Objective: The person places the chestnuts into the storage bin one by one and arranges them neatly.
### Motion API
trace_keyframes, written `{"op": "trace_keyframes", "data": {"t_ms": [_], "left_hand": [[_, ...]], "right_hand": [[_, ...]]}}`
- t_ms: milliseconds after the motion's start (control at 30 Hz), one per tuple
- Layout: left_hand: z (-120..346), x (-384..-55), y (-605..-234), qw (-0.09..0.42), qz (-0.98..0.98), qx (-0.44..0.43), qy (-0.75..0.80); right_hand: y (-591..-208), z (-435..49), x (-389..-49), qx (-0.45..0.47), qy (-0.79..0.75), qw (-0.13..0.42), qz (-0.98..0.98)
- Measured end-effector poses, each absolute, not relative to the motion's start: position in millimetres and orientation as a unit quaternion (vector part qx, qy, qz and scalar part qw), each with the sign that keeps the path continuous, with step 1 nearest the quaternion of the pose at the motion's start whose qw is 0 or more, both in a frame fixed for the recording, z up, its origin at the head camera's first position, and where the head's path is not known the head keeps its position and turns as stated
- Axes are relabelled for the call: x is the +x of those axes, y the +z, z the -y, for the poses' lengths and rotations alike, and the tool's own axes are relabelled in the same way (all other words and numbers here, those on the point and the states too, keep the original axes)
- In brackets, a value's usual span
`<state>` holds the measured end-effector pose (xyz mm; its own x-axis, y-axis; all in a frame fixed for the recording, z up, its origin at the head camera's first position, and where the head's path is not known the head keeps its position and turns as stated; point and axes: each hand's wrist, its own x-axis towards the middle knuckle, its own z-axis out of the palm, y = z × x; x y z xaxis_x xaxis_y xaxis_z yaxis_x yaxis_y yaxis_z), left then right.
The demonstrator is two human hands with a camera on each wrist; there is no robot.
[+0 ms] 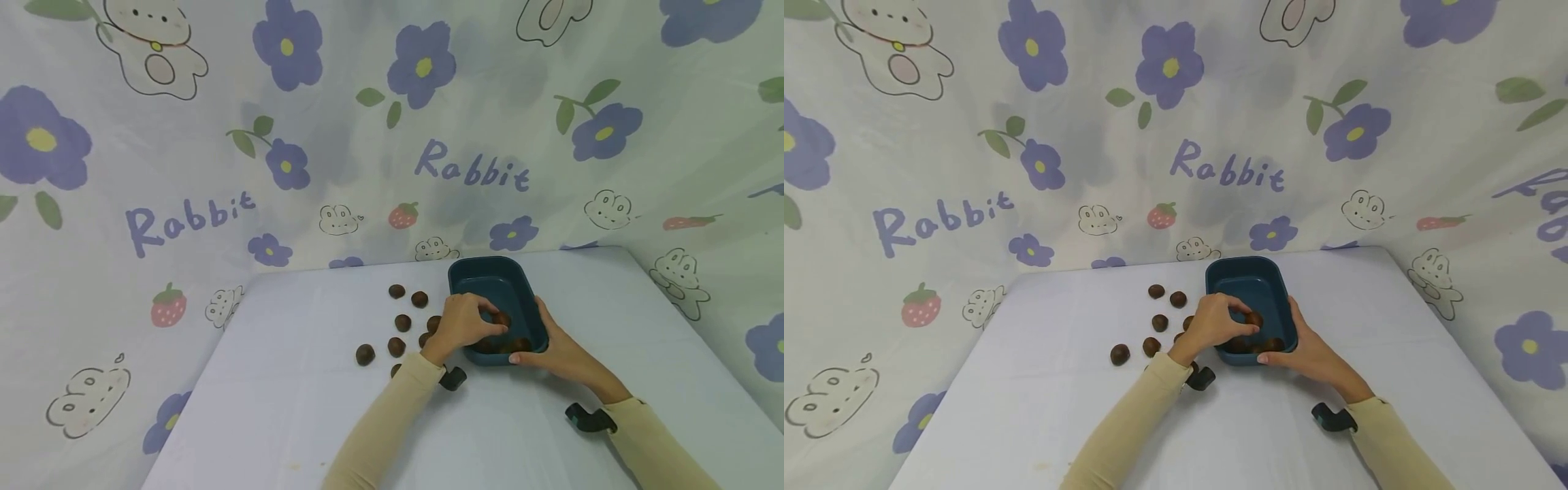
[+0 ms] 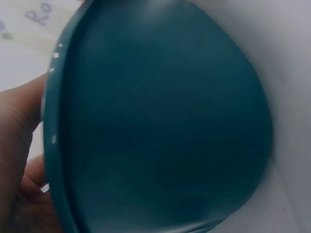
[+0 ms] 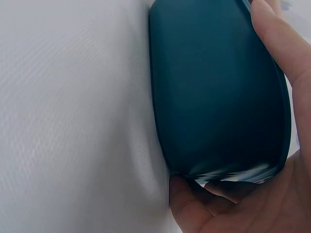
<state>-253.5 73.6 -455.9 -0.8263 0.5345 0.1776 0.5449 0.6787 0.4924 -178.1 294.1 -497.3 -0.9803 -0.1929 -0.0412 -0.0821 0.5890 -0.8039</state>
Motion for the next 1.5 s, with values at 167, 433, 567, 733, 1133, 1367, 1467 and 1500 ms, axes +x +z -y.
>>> {"op": "trace_keyframes", "data": {"t_ms": [167,433,567,733,1133,1367,1467,1500], "left_hand": [[-80,-252,-458,0.001,0.932,-0.283,-0.226],[-89,-252,-464,0.004,0.948,-0.265,-0.177],[-92,-251,-465,0.007,0.953,-0.260,-0.153],[-94,-251,-467,0.018,0.957,-0.262,-0.124],[-98,-249,-466,0.020,0.959,-0.261,-0.109],[-99,-250,-468,0.014,0.959,-0.267,-0.094],[-98,-250,-468,0.012,0.958,-0.269,-0.094],[-98,-250,-468,0.013,0.958,-0.271,-0.094]], "right_hand": [[-498,-295,-179,-0.087,-0.452,0.058,-0.886],[-499,-297,-180,-0.088,-0.455,0.059,-0.884],[-499,-297,-180,-0.086,-0.458,0.063,-0.883],[-498,-297,-180,-0.097,-0.468,0.060,-0.876],[-501,-298,-181,-0.088,-0.467,0.066,-0.877],[-499,-297,-180,-0.089,-0.461,0.065,-0.881],[-497,-297,-179,-0.084,-0.455,0.069,-0.884],[-496,-297,-179,-0.082,-0.454,0.070,-0.884]]}}
